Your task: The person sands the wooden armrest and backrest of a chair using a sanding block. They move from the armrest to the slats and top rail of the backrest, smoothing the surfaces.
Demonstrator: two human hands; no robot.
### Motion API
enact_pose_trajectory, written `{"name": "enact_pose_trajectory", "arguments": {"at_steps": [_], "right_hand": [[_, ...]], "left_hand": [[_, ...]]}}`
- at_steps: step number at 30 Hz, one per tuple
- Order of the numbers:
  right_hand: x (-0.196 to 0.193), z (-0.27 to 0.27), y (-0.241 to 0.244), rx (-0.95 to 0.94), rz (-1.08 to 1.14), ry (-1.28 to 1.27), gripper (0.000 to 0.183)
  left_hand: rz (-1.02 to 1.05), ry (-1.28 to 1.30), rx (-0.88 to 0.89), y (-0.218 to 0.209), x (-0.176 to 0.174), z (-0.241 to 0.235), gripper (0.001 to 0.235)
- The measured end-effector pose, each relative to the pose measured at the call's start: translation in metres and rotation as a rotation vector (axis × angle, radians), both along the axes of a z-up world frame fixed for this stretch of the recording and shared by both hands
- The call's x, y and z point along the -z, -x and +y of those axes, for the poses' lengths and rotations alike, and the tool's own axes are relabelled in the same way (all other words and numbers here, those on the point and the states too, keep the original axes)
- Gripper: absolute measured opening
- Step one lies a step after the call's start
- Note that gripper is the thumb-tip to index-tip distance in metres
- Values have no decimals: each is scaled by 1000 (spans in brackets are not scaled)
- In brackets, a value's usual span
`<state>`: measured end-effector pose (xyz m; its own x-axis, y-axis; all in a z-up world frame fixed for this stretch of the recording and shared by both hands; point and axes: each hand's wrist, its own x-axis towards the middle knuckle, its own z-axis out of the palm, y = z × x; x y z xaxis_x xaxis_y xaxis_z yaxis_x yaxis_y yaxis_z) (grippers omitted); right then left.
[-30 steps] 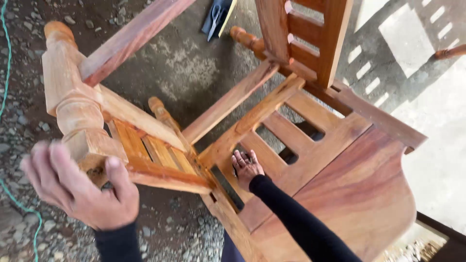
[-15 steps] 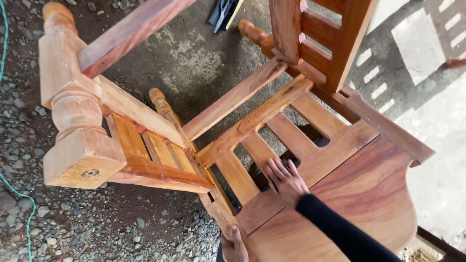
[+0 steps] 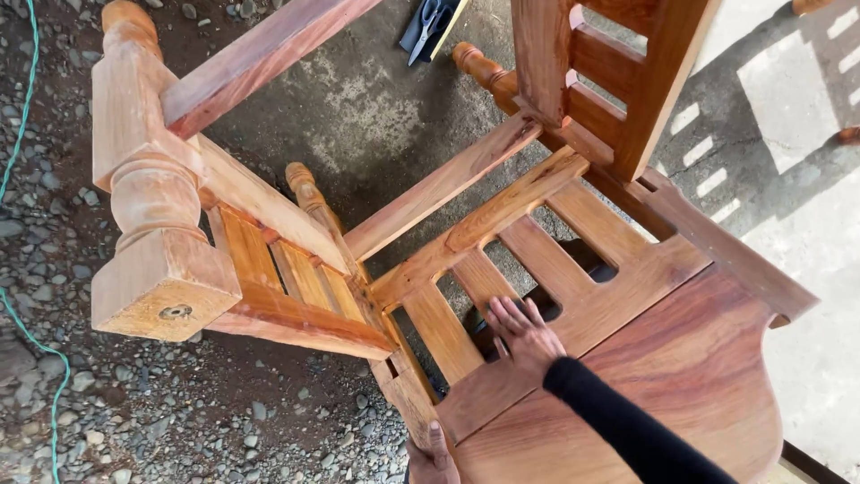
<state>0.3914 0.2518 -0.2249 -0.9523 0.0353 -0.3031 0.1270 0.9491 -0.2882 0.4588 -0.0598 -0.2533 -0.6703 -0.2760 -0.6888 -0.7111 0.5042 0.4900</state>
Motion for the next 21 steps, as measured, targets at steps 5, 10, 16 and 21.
{"name": "enact_pose_trajectory", "arguments": {"at_steps": [5, 10, 16, 21], "right_hand": [[86, 22, 92, 56, -168, -13, 60], [27, 18, 41, 90, -211, 16, 60], [5, 15, 3, 15, -85, 10, 62], [58, 29, 73, 128, -151, 58, 56]], "left_hand": [[-108, 49, -50, -7, 21, -2, 80], [-106, 34, -26, -3, 19, -2, 80], [-99, 134, 128, 16, -32, 8, 79], [-109, 41, 73, 17, -35, 11, 81]]}}
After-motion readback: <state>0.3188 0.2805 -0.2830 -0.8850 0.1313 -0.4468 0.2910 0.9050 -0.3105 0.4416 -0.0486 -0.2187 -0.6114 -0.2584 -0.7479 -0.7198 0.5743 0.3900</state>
